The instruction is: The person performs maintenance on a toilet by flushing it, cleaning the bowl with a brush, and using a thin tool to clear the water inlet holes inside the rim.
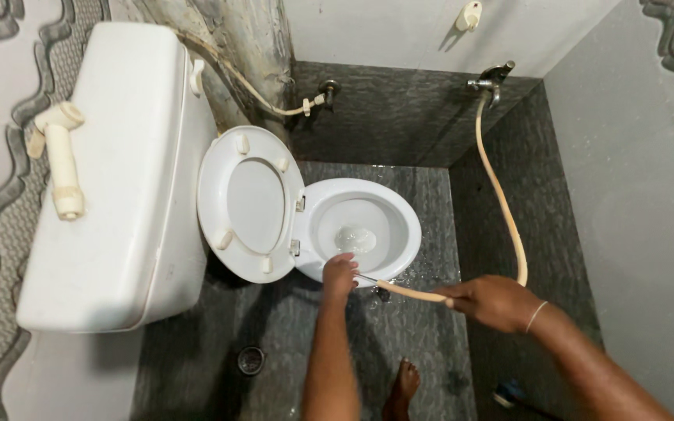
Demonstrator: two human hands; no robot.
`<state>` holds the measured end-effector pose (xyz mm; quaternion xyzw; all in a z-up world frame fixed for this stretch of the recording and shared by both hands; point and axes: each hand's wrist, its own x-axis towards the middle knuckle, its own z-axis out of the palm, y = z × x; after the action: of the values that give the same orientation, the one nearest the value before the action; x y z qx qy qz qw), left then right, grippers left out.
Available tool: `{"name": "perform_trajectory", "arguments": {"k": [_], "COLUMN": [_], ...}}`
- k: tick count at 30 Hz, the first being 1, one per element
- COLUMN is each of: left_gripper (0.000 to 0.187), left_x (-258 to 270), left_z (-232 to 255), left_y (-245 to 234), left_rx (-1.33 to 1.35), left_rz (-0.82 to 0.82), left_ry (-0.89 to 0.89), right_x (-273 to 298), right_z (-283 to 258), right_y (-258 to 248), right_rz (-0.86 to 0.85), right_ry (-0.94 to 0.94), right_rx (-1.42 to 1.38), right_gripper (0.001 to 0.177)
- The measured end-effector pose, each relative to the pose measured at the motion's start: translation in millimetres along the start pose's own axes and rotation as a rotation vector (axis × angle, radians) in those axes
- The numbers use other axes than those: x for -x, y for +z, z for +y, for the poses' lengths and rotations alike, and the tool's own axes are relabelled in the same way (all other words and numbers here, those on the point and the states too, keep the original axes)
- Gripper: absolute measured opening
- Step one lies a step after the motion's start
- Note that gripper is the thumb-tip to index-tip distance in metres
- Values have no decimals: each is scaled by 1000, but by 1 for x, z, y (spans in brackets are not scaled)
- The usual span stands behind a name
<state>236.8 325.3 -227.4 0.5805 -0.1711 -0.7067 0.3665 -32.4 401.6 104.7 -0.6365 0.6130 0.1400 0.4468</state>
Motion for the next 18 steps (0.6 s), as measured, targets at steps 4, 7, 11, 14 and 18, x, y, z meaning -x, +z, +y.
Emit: {"name": "perform_trajectory", "arguments": {"k": [4, 7, 11, 14, 18], "left_gripper": [28, 42, 47, 48, 56], "left_x": [17, 49, 79, 69, 46], "left_z": [41, 75, 111, 114, 91], "left_y": [44, 71, 90, 78, 60], "left_rx": [-342, -733, -1007, -962, -237], "left_rz": [-23, 66, 312, 311, -23], "left_ry": [10, 132, 177, 49, 34], "right_x": [12, 15, 17, 19, 8], "right_z": [-7, -7, -11, -20, -33], "right_y": [-20, -24, -19, -22, -11], "right_rz": [-22, -30, 8, 20, -89], "right_ry": [89, 72, 3, -19, 157], "right_rx": [4, 0, -6, -17, 17], "right_gripper": [45, 49, 44, 44, 51]}}
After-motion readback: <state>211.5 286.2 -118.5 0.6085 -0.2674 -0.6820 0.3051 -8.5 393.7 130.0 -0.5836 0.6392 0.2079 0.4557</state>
